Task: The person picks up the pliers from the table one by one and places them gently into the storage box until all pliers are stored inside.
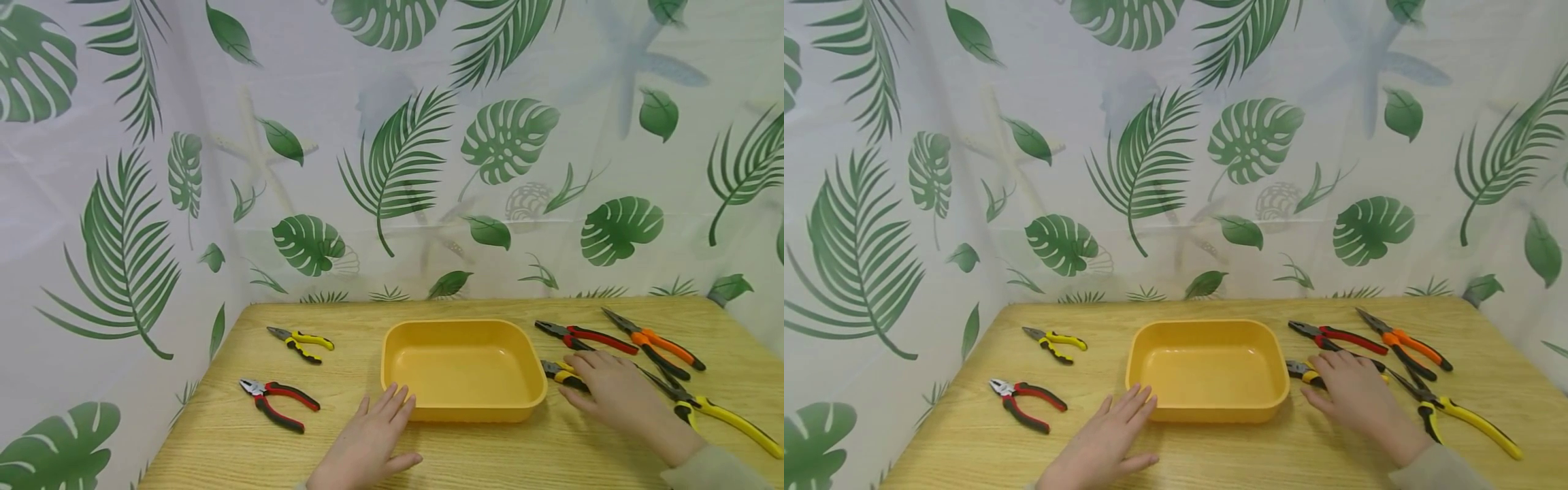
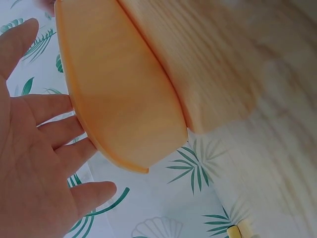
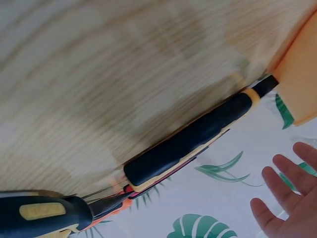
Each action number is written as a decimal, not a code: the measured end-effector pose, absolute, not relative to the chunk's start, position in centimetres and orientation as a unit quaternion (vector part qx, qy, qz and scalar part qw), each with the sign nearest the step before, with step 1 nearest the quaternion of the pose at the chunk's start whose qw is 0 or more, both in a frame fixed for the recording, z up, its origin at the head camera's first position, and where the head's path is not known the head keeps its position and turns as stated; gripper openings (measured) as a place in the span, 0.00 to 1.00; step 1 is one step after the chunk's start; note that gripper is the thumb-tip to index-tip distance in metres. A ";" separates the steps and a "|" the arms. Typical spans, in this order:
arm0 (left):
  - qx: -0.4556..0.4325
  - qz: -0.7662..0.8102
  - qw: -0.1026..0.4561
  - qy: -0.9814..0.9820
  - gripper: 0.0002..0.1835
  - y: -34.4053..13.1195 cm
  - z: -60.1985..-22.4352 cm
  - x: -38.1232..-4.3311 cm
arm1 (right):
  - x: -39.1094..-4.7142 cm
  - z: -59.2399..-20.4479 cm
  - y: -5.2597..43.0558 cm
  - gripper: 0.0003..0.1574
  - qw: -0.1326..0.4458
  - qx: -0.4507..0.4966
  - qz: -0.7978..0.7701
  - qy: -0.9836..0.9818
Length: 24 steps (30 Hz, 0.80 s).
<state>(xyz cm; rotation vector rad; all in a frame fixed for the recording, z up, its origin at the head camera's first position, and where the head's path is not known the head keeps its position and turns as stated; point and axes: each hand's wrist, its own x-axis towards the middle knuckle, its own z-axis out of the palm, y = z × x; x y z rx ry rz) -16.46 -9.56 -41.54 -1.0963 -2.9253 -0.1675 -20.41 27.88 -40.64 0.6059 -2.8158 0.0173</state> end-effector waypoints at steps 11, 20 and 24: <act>-0.350 -0.052 0.016 -0.935 0.39 -9.7 -41.7 -16.4 | -21.8 -41.8 29.0 0.29 0.129 0.224 -0.003 -0.966; -0.350 -0.050 0.010 -0.935 0.39 -9.6 -41.8 -16.5 | -22.6 -42.7 30.0 0.29 0.115 0.246 0.001 -0.963; -0.351 -0.046 0.012 -0.935 0.39 -9.6 -41.8 -16.5 | -22.9 -43.0 30.4 0.28 0.113 0.255 -0.006 -0.960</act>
